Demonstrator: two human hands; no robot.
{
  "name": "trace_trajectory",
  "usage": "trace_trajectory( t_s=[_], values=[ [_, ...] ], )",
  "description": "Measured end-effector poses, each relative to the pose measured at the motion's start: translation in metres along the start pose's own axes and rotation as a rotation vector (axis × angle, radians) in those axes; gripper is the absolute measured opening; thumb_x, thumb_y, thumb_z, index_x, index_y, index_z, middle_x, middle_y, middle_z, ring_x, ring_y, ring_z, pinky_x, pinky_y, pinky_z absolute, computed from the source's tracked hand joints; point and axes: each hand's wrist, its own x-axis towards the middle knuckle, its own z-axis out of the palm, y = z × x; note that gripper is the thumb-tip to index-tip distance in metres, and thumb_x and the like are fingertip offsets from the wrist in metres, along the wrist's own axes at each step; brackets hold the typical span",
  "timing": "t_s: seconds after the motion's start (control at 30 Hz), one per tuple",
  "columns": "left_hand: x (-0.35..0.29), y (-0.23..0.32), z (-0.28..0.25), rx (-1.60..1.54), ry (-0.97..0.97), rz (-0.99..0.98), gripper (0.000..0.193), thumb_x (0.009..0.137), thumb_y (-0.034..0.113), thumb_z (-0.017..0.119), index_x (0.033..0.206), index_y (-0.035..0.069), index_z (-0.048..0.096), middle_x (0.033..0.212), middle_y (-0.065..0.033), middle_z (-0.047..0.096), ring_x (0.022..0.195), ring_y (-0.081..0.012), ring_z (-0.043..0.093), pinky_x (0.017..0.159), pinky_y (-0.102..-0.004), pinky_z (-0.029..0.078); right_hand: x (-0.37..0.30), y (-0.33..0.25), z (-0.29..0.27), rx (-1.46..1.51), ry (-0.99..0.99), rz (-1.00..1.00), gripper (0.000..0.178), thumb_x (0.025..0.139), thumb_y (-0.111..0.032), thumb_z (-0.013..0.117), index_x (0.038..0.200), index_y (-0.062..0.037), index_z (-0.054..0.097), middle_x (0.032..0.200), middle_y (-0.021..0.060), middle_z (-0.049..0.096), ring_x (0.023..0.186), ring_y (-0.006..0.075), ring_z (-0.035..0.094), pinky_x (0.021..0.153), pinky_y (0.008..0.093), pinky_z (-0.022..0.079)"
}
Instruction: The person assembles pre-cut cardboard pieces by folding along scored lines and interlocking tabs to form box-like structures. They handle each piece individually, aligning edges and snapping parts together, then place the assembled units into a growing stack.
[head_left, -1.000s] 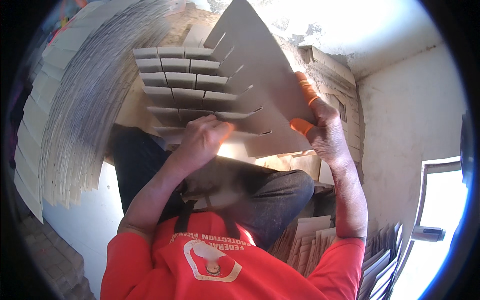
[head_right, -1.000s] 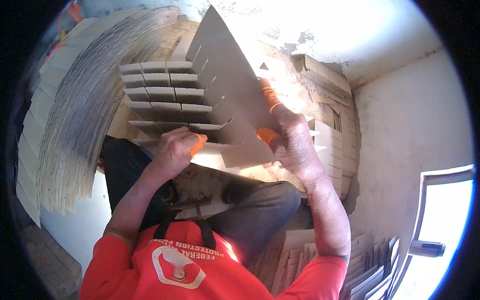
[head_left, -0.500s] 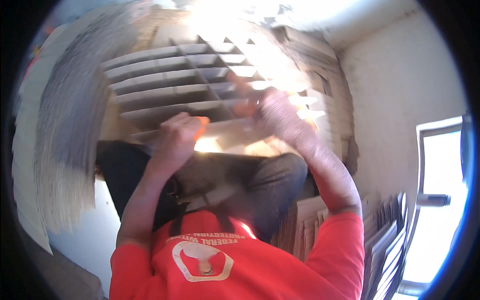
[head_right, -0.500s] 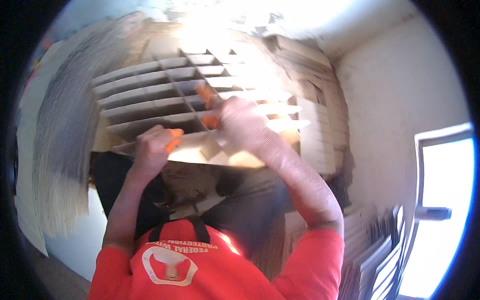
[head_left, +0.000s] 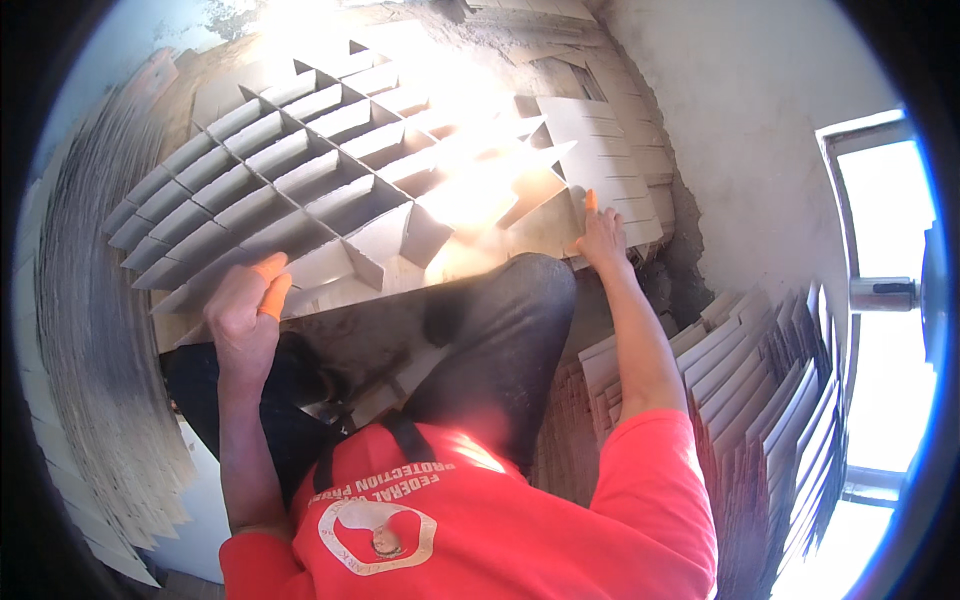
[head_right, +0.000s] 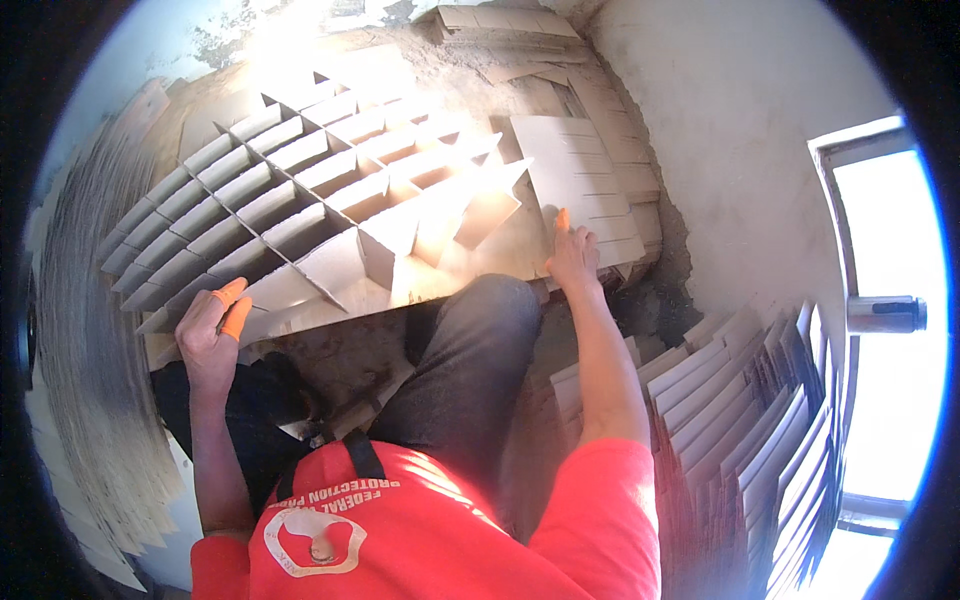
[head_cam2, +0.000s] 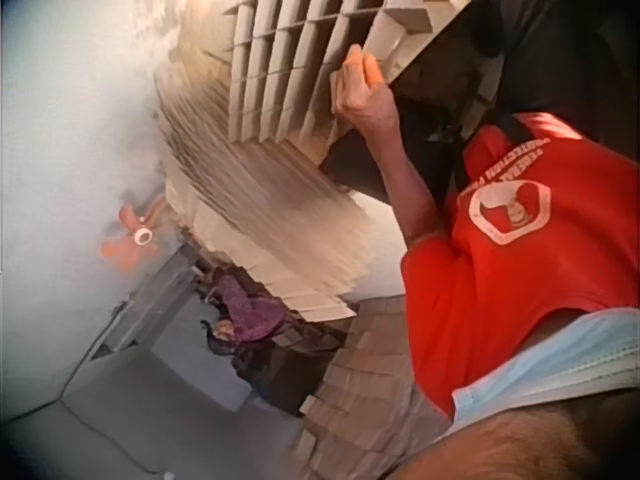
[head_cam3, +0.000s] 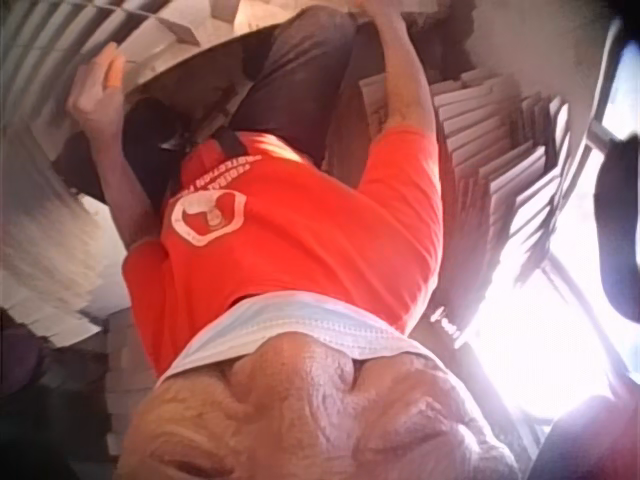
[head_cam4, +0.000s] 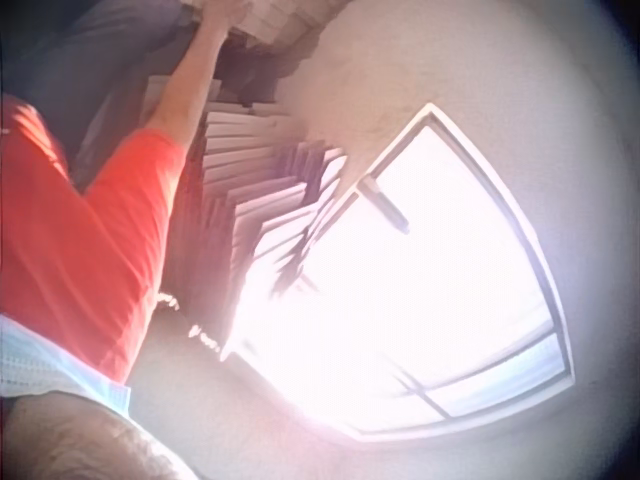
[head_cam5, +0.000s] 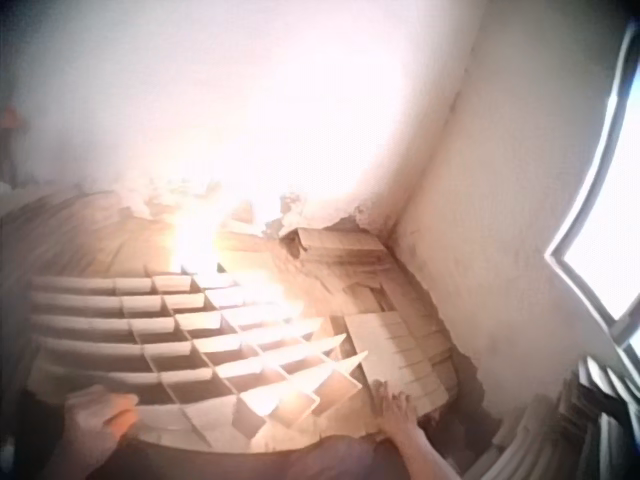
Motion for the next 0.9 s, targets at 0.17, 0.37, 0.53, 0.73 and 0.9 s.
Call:
trace_trajectory(
  t_s=[0.17, 0.37, 0.53, 0.73, 0.9],
  values=[
    [-0.002, 0.000, -0.002, 0.023, -0.009, -0.057, 0.025, 0.081, -0.004, 0.071, 0.105, -0.002, 0.071, 0.085, -0.0124, 0.067, 0.076, -0.0224, 0.063, 0.071, -0.0325, 0.050, 0.026, 0.027, -0.041, 0.237, -0.006, -0.021, 0.076, 0.070, -0.002, 0.061, 0.143, -0.0073, 0.040, 0.110, 0.0282, 0.063, 0.110, 0.0431, 0.059, 0.095, 0.0467, 0.048],
    [-0.003, -0.001, -0.001, -0.007, -0.001, -0.040, 0.024, 0.080, -0.001, 0.073, 0.104, 0.002, 0.072, 0.086, -0.0131, 0.067, 0.076, -0.0241, 0.064, 0.071, -0.0337, 0.051, 0.030, 0.072, -0.076, 0.523, -0.049, -0.004, 0.087, 0.059, -0.016, 0.084, 0.139, -0.0088, 0.051, 0.089, 0.0124, 0.066, 0.091, 0.0274, 0.064, 0.079, 0.0372, 0.050],
    [-0.004, 0.007, -0.016, -0.025, -0.039, -0.052, 0.037, 0.078, -0.001, 0.074, 0.114, 0.002, 0.069, 0.098, -0.0134, 0.067, 0.089, -0.0249, 0.065, 0.081, -0.0338, 0.051, 0.025, 0.083, -0.055, 0.699, 0.002, 0.026, 0.090, 0.054, -0.031, 0.095, 0.133, -0.0070, 0.060, 0.078, 0.0009, 0.058, 0.073, 0.0151, 0.055, 0.068, 0.0312, 0.047],
    [-0.025, -0.014, -0.049, 0.003, 0.013, -0.181, 0.049, 0.075, 0.000, 0.076, 0.123, 0.003, 0.066, 0.109, -0.0118, 0.067, 0.103, -0.0241, 0.062, 0.092, -0.0345, 0.049, 0.021, 0.075, -0.080, 0.919, 0.086, -0.010, 0.069, 0.069, -0.030, 0.089, 0.122, 0.0063, 0.064, 0.086, -0.0010, 0.063, 0.079, 0.0097, 0.055, 0.071, 0.0273, 0.046],
    [-0.040, -0.033, -0.060, 0.042, 0.060, -0.184, 0.049, 0.075, 0.002, 0.078, 0.122, 0.004, 0.067, 0.109, -0.0118, 0.067, 0.106, -0.0263, 0.060, 0.094, -0.0370, 0.048, 0.017, 0.068, -0.094, 0.648, 0.203, -0.012, 0.038, 0.078, -0.022, 0.080, 0.104, 0.0032, 0.068, 0.082, 0.0027, 0.063, 0.080, 0.0114, 0.057, 0.071, 0.0298, 0.046]
  ],
)
